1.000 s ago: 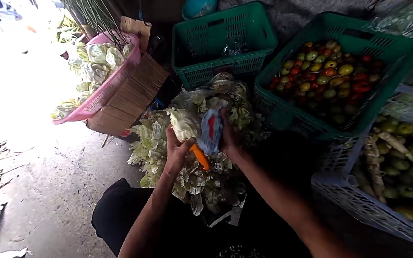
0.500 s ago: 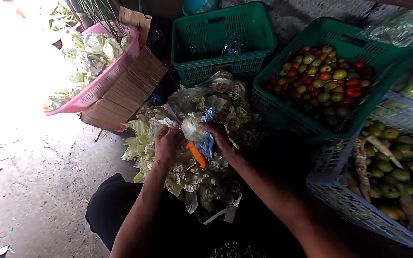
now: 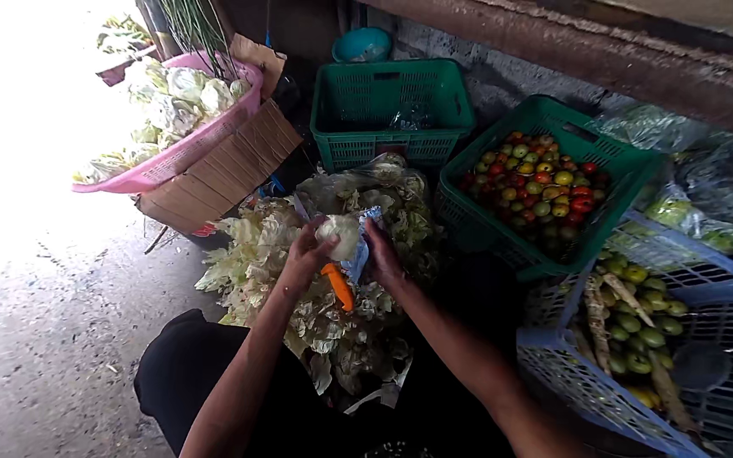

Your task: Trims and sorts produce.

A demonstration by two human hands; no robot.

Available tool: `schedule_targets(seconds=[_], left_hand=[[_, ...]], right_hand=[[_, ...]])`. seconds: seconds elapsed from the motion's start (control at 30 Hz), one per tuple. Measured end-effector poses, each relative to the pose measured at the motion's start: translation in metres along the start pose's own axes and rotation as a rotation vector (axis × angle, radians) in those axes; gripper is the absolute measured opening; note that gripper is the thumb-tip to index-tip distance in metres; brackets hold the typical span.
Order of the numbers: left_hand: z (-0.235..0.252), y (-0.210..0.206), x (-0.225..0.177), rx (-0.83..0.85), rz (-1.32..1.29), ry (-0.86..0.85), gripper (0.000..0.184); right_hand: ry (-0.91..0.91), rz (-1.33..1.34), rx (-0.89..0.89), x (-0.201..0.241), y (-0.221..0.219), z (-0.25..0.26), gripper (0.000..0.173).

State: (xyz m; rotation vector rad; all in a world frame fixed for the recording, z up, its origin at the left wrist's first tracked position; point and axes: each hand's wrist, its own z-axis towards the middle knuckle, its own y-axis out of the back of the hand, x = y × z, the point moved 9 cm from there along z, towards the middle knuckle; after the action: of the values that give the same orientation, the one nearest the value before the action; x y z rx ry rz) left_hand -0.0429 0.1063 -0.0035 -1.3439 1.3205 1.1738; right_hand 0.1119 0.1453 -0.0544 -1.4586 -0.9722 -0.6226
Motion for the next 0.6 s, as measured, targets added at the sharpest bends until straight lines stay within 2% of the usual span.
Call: schedule_targets(seconds=[0.07, 0.17, 0.23, 0.27, 0.3, 0.33, 0.37, 0.4, 0.47, 0.6], left_hand=[[0.001, -0.002, -0.003, 0.046, -0.136, -0.024, 0.061], [0.000, 0.003, -0.021, 0.112, -0.405, -0.111, 0.058], [-0.002, -0.001, -0.031, 0.166, -0.511, -0.158, 0.060], [-0.003, -0.004, -0.032, 0.162, -0.465, -0.189, 0.060], [-0.004, -0.004, -0.030, 0.119, -0.294, -0.232, 0.060], [-0.006, 0.000, -0.023, 0.033, -0.013, -0.270, 0.064], [-0.005, 0.007, -0.015, -0.041, 0.273, -0.288, 0.076], [0.000, 0.010, -0.013, -0.077, 0.432, -0.300, 0.083], [0.009, 0.013, -0.010, -0.037, 0.509, -0.287, 0.087], [0.017, 0.018, 0.012, 0.073, 0.296, -0.174, 0.071]], right_hand=[[0.013, 0.032, 0.070, 0.025, -0.009, -0.007, 0.047], [0.101, 0.226, 0.107, 0.063, -0.001, -0.011, 0.058], [0.102, 0.319, 0.076, 0.064, 0.010, -0.003, 0.066], [0.097, 0.276, 0.096, 0.060, 0.008, -0.002, 0.073], [0.097, 0.197, 0.118, 0.056, -0.001, -0.008, 0.077], [0.091, 0.119, 0.169, 0.047, -0.014, -0.019, 0.077], [0.078, 0.076, 0.224, 0.040, -0.029, -0.031, 0.069], [0.032, 0.070, 0.214, 0.034, -0.033, -0.037, 0.057], [-0.095, 0.122, 0.114, 0.015, -0.025, -0.048, 0.047], [-0.218, 0.134, -0.028, -0.037, 0.007, -0.089, 0.058]])
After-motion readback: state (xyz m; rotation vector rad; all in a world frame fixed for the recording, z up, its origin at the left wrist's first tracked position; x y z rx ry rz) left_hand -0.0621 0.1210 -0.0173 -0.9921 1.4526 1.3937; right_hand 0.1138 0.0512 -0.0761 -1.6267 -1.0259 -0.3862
